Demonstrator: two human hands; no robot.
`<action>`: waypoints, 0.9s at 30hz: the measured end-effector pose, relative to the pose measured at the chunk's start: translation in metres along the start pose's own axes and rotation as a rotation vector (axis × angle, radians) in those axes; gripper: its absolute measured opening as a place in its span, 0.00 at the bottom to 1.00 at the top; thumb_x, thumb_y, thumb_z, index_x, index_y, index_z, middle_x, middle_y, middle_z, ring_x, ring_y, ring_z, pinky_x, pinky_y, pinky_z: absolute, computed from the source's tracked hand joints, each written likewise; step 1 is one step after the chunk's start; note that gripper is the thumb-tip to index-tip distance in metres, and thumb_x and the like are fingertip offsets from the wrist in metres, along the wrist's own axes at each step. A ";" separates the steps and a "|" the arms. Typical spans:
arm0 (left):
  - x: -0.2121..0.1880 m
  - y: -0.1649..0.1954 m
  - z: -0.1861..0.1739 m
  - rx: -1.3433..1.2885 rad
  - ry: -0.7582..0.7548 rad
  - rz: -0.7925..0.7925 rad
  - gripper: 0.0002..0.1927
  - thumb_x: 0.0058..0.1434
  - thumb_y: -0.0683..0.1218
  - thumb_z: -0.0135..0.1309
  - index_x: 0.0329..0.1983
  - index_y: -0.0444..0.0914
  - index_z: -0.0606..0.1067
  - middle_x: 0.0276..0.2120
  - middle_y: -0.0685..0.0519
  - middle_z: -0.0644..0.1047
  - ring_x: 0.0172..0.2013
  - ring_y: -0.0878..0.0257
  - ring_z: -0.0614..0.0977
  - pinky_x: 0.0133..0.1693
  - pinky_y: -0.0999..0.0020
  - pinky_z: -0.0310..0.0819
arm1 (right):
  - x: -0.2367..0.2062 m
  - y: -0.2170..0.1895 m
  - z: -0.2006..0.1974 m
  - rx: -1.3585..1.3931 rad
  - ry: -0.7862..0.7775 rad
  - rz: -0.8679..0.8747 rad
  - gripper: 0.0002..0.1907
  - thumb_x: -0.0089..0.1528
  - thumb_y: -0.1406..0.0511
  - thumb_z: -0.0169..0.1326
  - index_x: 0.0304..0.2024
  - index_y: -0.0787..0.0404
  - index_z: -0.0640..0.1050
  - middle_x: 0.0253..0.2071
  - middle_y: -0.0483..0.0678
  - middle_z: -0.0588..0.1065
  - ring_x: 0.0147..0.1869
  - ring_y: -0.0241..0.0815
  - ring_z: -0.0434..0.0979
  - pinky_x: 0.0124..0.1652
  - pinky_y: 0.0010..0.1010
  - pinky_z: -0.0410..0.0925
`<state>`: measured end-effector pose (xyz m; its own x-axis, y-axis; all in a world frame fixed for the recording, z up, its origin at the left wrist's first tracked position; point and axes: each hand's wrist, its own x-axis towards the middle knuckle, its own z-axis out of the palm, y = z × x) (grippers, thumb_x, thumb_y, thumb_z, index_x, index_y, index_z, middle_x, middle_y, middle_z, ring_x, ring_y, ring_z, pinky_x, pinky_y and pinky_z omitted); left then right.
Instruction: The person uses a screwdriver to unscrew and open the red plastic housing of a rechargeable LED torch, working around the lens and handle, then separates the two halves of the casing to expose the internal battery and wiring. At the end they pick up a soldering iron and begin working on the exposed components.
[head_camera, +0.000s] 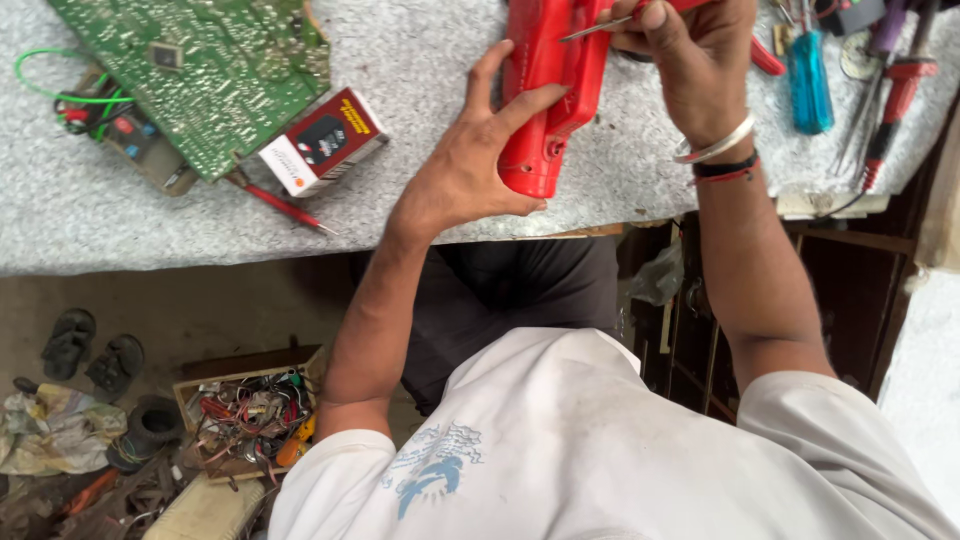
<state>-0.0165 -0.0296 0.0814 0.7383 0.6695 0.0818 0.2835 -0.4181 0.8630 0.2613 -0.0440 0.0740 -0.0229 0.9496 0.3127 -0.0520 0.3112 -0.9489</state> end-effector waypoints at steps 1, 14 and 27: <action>0.002 0.005 0.003 0.008 -0.008 -0.056 0.58 0.36 0.48 0.80 0.71 0.53 0.64 0.74 0.41 0.44 0.69 0.40 0.66 0.66 0.54 0.73 | -0.004 0.005 -0.001 0.001 0.020 -0.020 0.13 0.80 0.63 0.56 0.53 0.69 0.76 0.50 0.52 0.79 0.56 0.44 0.83 0.54 0.35 0.80; 0.056 0.036 0.049 0.418 0.162 0.095 0.51 0.35 0.54 0.81 0.63 0.37 0.71 0.72 0.44 0.57 0.73 0.41 0.48 0.68 0.34 0.52 | -0.087 0.024 -0.038 0.427 0.526 0.074 0.13 0.75 0.64 0.56 0.57 0.61 0.68 0.49 0.52 0.78 0.47 0.48 0.86 0.43 0.29 0.79; 0.080 0.040 0.053 0.521 0.062 0.118 0.46 0.39 0.53 0.73 0.61 0.31 0.71 0.60 0.47 0.69 0.72 0.48 0.57 0.69 0.37 0.45 | -0.095 0.029 -0.043 0.444 0.454 0.055 0.12 0.74 0.65 0.56 0.55 0.62 0.69 0.50 0.53 0.77 0.49 0.48 0.85 0.44 0.28 0.79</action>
<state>0.0861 -0.0256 0.0963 0.7506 0.6277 0.2064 0.4782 -0.7316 0.4858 0.3051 -0.1235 0.0149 0.3830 0.9156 0.1225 -0.4736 0.3085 -0.8250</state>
